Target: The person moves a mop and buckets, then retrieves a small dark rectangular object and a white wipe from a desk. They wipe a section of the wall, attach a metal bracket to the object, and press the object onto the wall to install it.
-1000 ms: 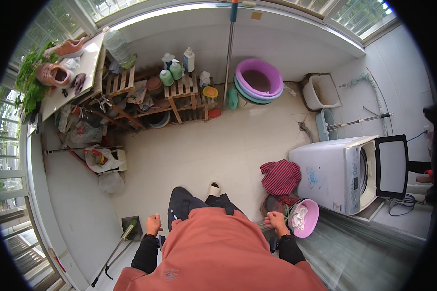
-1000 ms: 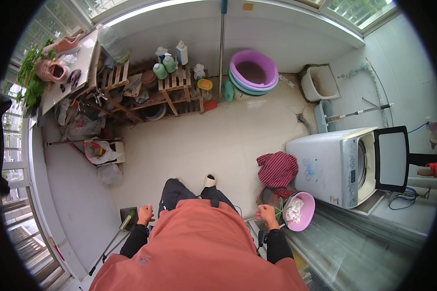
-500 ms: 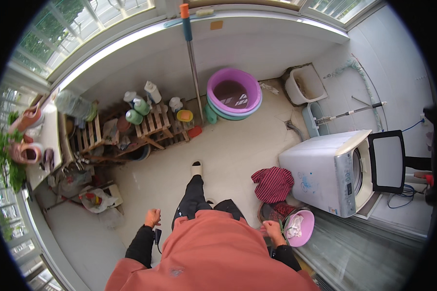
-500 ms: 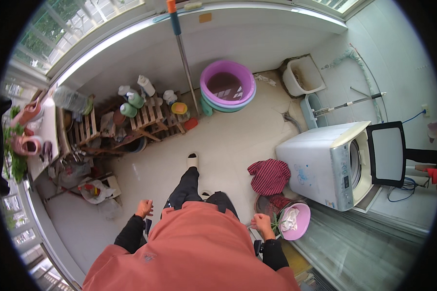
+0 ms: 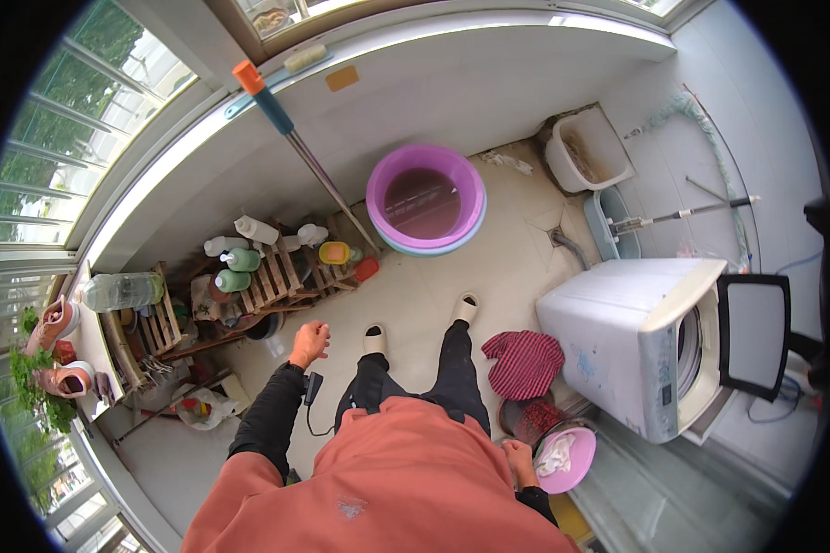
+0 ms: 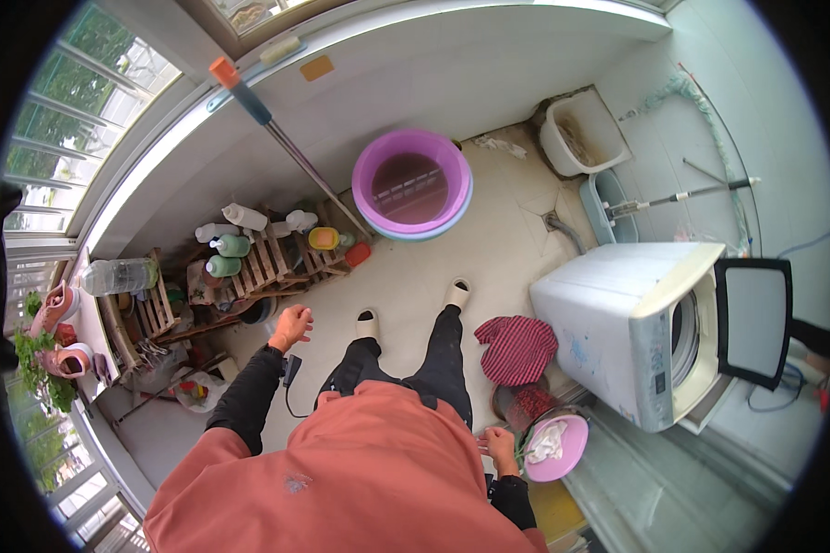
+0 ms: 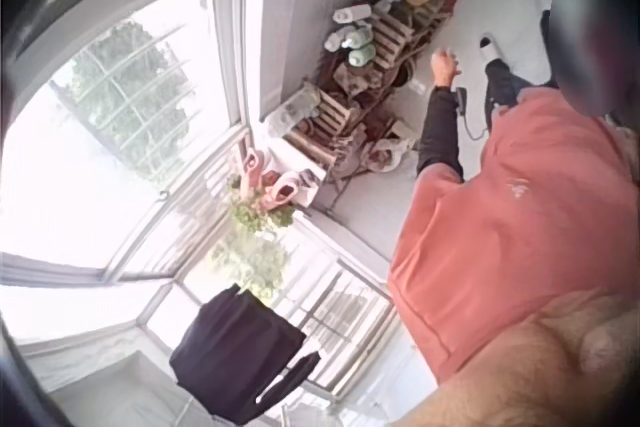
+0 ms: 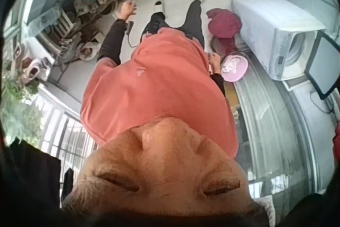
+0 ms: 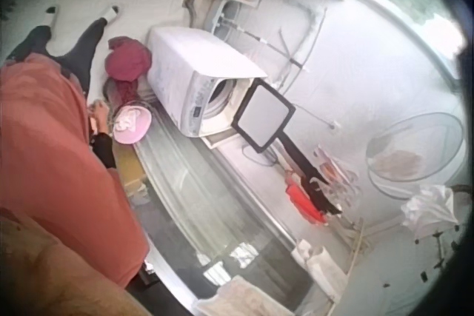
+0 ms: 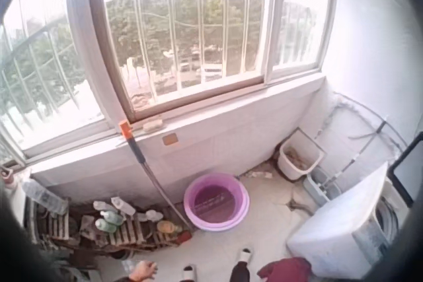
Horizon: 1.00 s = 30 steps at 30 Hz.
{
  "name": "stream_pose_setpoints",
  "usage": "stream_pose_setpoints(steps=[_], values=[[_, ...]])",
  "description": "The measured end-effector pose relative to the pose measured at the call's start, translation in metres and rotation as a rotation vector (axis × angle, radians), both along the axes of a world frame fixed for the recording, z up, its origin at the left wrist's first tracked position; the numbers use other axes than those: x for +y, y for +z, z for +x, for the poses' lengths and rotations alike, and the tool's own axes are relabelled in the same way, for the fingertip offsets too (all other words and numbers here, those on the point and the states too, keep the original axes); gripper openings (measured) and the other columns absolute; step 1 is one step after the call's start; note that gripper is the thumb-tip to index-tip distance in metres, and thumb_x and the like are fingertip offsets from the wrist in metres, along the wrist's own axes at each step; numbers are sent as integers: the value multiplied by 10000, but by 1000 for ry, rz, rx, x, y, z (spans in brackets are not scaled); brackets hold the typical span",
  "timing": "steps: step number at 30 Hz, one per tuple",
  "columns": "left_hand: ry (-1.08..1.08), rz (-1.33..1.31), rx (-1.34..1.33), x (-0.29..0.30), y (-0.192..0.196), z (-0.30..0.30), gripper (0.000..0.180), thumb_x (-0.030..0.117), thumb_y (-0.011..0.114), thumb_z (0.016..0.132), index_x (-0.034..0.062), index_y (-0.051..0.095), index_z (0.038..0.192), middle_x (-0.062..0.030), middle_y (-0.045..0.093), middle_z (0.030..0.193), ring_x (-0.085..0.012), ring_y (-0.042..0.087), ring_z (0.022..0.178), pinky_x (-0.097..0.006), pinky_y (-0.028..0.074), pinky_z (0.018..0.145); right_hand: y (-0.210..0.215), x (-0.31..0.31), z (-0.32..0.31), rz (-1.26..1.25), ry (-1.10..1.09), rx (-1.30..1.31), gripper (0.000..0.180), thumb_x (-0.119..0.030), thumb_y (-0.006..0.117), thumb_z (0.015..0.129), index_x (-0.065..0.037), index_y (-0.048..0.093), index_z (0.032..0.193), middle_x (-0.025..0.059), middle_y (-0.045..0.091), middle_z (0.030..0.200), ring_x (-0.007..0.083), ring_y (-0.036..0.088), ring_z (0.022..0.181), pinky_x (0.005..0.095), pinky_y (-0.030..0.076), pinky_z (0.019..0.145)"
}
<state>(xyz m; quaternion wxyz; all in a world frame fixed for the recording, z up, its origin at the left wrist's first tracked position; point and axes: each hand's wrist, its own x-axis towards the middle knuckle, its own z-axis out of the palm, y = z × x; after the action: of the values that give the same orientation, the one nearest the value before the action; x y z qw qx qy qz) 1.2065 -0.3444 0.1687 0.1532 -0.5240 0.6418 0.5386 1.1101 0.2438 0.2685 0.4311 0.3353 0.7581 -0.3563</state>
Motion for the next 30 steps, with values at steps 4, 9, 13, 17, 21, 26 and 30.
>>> stream_pose_setpoints(steps=[4, 9, 13, 17, 21, 26, 30], values=[[-108, -82, -53, 37, -15, -43, 380, 277, 586, 1000, -2, 682, 1239, -129, 740, 835, -223, 724, 624, -371, 624, 616, -33, 28, -109, -40, 96, -21, 222, -206, 656, 987, -3, 726, 1042, 70, 721, 857, 172, 690, 717, 342, 580, 611], [-154, -186, -43, 71, -38, -95, 405, 336, 602, 984, 29, 695, 1230, -205, 759, 959, -346, 745, 845, -446, 575, 824, -60, 54, -276, -34, 225, 21, 262, -242, 624, 1011, -5, 685, 1103, 108, 725, 905, 211, 712, 710, 366, 613, 581], [-137, -197, -26, 70, -44, -144, 434, 353, 615, 974, 23, 685, 1248, -220, 754, 1046, -401, 706, 1024, -470, 551, 903, -64, 25, -407, -31, 368, 169, 273, -231, 616, 1013, 3, 691, 1132, 98, 714, 886, 188, 701, 707, 343, 601, 568], [-155, -135, 0, 43, -62, -194, 448, 290, 610, 1012, -31, 598, 1325, -164, 743, 1006, -220, 746, 823, -357, 599, 668, -59, -33, -480, -47, 402, 249, 291, -224, 606, 1023, 4, 689, 1183, 94, 719, 923, 171, 702, 743, 325, 601, 591], [144, -8, -7, 17, -95, -237, 485, 303, 633, 968, -25, 613, 1326, -224, 752, 928, -341, 751, 785, -447, 570, 823, -67, -103, -520, -88, 477, 299, 307, -227, 589, 1033, -11, 678, 1232, 97, 722, 962, 173, 708, 781, 328, 609, 626], [47, -188, -55, -17, -128, -271, 555, 296, 642, 973, -58, 516, 1382, -199, 730, 907, -303, 742, 802, -427, 592, 738, -125, -209, -548, -148, 588, 360, 294, -224, 627, 1005, 5, 713, 1169, 85, 732, 868, 135, 702, 737, 315, 573, 597], [169, -161, -89, -35, -136, -311, 504, 345, 620, 978, -44, 551, 1290, -282, 727, 986, -378, 753, 795, -465, 595, 728, -188, -309, -570, -181, 903, 621, 346, -266, 654, 963, 26, 724, 1134, 187, 743, 847, 322, 740, 802, 422, 577, 737]])
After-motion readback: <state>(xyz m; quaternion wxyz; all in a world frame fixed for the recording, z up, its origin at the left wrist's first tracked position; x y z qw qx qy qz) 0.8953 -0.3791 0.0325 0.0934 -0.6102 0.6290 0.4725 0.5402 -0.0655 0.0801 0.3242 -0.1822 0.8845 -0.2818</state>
